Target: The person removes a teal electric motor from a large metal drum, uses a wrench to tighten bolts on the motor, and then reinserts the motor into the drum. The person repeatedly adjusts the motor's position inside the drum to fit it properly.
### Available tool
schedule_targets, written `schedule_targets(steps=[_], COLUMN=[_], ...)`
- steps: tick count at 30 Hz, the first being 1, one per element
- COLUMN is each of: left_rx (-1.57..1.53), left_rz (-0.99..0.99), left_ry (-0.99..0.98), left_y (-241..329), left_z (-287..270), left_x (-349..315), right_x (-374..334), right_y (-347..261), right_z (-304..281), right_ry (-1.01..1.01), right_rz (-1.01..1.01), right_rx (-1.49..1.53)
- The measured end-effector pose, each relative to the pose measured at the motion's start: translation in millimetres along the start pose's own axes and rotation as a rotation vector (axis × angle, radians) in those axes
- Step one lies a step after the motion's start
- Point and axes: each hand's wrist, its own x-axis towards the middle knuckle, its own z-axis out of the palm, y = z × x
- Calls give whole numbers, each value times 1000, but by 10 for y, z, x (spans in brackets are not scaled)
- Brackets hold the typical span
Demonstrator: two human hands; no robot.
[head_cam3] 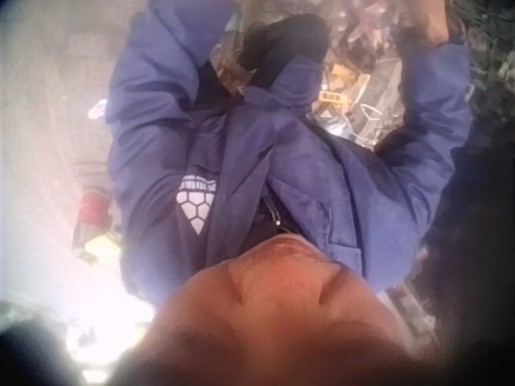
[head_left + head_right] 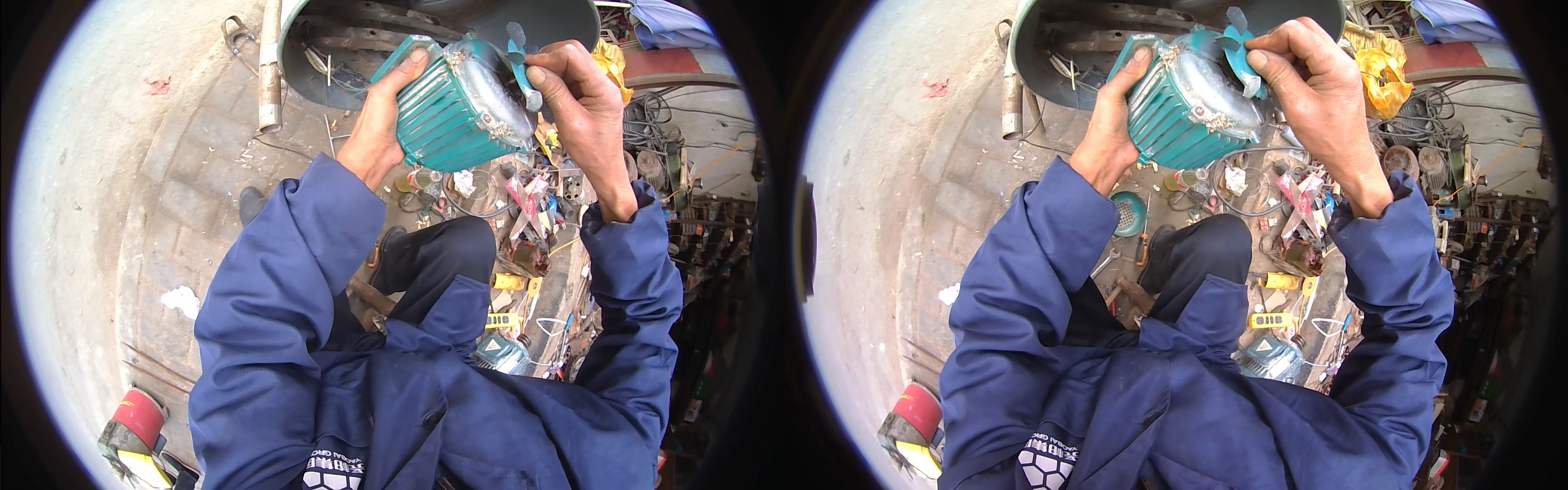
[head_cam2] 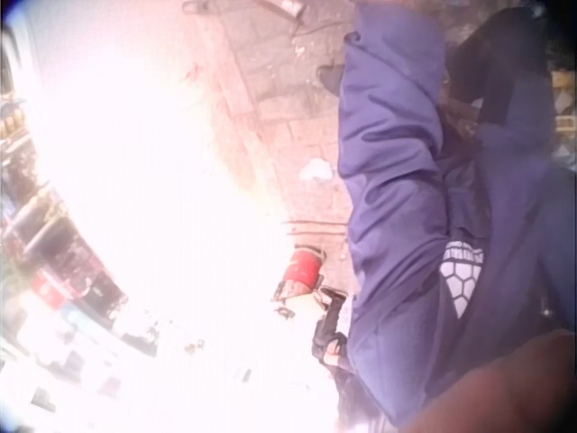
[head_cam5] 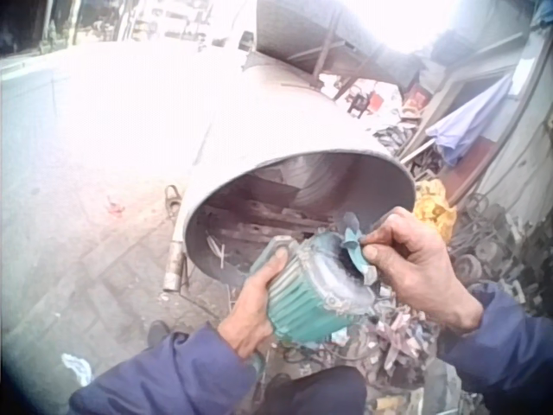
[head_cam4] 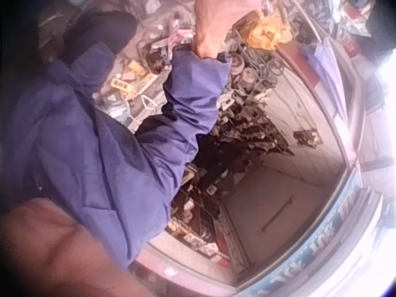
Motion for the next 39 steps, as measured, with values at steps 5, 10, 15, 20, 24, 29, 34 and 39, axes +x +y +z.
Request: schedule_targets(steps=[5,10,15,20,24,29,34,39], left_rx=[-6,-51,-57,-15,-38,-56,-55,47], left_rz=[22,35,51,20,24,14,31,116], left_ry=[-15,-26,-30,-26,-19,-31,-30,22], left_y=[27,0,5,10,1,-9,-14,-10], left_z=[-6,51,73,39,42,36,66,43], left_x=[-3,-5,14,6,20,15,4,-41], right_x=[39,34,41,47,75,105,112,-398], right_y=[4,-48,-169,-248,-262,-297,-339,-61], right_z=[-96,-124,-114,-165,-223,-255,-383,-576], right_ry=[-118,-135,-76,-105,-130,-126,-79,264], right_rz=[33,2,13,22,-27,-39,-1,253], right_rx=[-33,-60,-154,-212,-244,-271,-268,19])
